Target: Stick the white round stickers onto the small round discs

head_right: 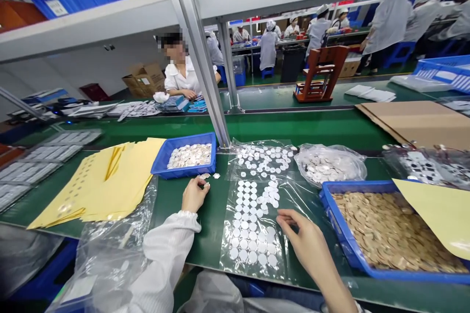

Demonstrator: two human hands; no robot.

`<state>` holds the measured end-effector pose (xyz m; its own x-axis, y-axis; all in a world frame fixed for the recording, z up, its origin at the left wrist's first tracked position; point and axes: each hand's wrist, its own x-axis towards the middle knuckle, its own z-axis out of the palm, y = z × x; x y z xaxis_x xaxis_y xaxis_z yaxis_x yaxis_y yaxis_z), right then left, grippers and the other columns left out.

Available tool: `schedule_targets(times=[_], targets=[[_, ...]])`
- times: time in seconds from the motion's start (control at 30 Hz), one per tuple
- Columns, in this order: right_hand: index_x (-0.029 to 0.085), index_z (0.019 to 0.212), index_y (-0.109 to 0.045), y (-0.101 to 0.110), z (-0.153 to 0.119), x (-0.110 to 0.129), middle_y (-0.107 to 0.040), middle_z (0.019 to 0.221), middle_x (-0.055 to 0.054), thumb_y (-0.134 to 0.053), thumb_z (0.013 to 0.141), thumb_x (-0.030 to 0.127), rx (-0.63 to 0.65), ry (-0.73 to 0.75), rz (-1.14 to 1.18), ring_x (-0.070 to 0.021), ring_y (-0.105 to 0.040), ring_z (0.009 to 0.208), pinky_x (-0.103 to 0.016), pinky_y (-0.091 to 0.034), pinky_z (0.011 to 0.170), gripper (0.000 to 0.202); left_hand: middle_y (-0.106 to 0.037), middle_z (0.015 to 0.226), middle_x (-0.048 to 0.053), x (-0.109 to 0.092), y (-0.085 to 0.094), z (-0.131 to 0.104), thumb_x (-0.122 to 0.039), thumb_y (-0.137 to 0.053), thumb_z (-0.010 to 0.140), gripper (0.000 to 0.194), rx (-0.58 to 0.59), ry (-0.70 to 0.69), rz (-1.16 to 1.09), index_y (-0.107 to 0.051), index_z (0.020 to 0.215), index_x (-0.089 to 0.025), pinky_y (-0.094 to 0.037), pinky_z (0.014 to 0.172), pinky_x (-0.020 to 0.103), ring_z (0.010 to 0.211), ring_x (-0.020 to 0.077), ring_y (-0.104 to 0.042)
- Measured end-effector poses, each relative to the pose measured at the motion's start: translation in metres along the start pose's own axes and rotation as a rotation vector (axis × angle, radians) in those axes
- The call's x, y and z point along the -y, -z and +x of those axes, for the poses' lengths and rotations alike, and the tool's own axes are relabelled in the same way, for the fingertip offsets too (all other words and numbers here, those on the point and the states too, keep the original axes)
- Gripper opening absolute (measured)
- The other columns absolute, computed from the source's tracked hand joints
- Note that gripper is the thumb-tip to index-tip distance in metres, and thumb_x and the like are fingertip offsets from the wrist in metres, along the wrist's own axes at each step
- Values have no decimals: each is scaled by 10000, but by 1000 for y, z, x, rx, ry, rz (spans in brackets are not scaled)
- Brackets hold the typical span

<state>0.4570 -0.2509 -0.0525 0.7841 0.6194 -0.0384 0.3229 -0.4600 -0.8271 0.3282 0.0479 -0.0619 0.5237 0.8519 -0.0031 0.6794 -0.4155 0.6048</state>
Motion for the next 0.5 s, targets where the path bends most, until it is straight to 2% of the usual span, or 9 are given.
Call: schedule_targets(times=[0.17,0.3,0.4,0.5], targets=[[245,953,-700,-12,6,17,-753,950,-63,-561,847,448,36,89,26,-254,-711,840,-368,-577,709,268,-644,1050,58,-1,8,-5,-290,-600,865,180,27,4,-161,-626,975,-151,-514,827,415,932,191,-615],[249,947,-708,-22,6,34,-754,928,-50,-571,855,409,40,143,85,-233,-713,822,-351,-587,703,230,-665,784,20,-11,9,-16,-270,-678,793,144,85,49,-410,-620,749,-145,-539,728,357,740,157,-639],[258,959,-699,-35,5,45,-745,921,-34,-581,858,375,52,193,136,-213,-706,815,-328,-584,697,195,-667,624,20,-31,3,-40,-317,-750,696,221,173,73,-657,-601,660,-157,-560,689,333,637,167,-668],[254,1036,-665,-50,5,51,-717,983,-39,-596,856,363,18,229,198,-199,-685,834,-321,-575,716,222,-728,683,70,-56,-5,-72,-394,-773,654,296,262,95,-868,-644,745,-143,-574,714,338,699,200,-707]])
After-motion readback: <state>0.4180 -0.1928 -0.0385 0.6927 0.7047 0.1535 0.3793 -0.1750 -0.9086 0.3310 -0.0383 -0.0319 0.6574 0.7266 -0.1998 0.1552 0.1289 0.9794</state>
